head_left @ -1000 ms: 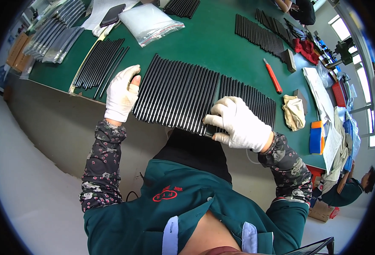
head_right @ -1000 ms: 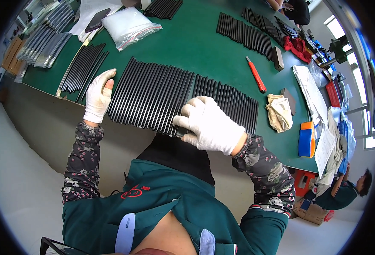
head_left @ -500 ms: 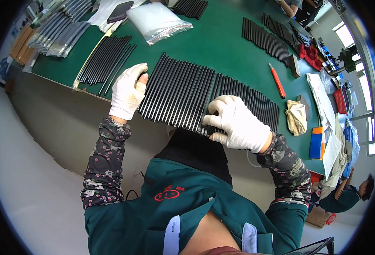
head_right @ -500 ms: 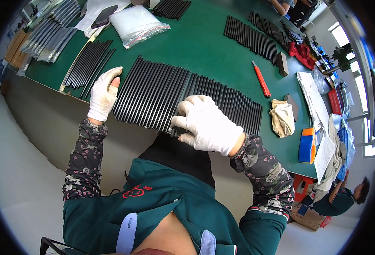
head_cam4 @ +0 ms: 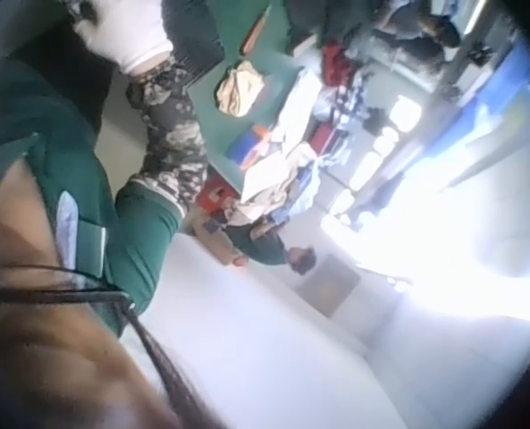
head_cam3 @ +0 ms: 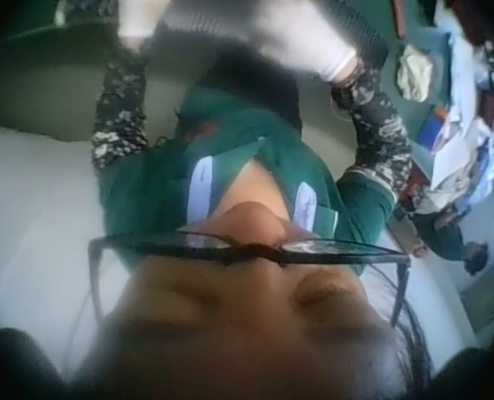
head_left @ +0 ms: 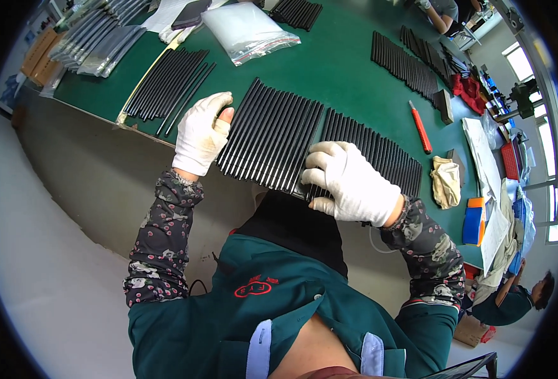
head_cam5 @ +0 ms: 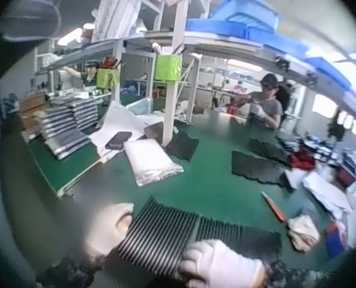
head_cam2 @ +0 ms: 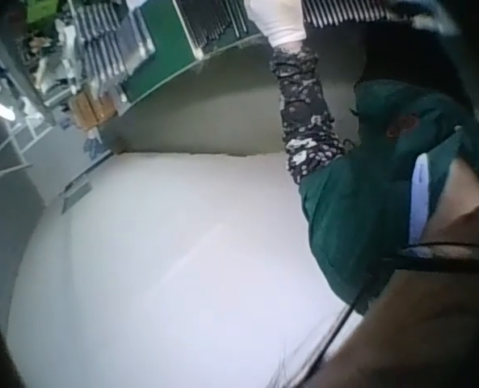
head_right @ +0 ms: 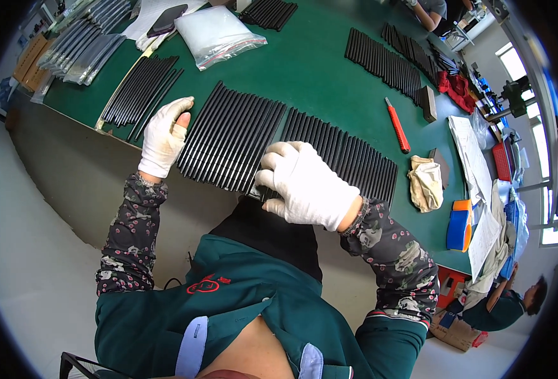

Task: Wiping and inspecting thin black rods on a manufacturing workbench.

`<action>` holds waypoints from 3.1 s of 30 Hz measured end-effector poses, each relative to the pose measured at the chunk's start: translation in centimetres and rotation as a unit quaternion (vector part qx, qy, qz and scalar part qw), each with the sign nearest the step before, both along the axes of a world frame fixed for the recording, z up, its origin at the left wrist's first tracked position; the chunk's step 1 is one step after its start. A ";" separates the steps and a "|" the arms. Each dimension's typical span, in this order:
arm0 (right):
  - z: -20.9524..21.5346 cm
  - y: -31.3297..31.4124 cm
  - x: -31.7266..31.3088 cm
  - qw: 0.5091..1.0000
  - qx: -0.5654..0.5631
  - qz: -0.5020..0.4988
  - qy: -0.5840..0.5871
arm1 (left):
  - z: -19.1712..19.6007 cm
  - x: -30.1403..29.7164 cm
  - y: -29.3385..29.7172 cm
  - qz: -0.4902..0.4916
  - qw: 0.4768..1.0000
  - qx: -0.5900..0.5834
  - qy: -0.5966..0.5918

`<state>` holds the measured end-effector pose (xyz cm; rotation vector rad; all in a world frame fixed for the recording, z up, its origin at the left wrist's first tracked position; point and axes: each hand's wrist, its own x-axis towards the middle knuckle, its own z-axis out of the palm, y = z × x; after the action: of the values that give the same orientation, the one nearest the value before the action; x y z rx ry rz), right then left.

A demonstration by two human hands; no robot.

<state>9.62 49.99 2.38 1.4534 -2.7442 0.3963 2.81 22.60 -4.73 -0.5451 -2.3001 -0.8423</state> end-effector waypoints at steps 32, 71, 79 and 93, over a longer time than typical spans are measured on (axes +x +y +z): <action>0.0 -3.5 -1.6 0.998 0.049 -0.017 -0.020 | 0.6 0.6 0.4 0.016 0.999 -0.022 -0.022; -0.3 -6.5 -3.7 1.000 -0.001 -0.011 0.021 | 1.1 0.4 0.9 -0.047 0.998 -0.013 -0.026; -0.6 -7.3 -4.1 0.998 -0.017 -0.009 0.055 | 0.9 0.2 0.9 -0.047 0.998 -0.006 -0.036; -1.1 -8.5 -5.2 0.998 -0.035 -0.004 0.056 | 0.5 -0.1 0.5 -0.051 0.996 0.032 -0.061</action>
<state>4.41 41.47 1.26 1.4028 -2.6208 0.3936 2.71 23.08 -4.24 -0.6007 -2.3620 -1.0200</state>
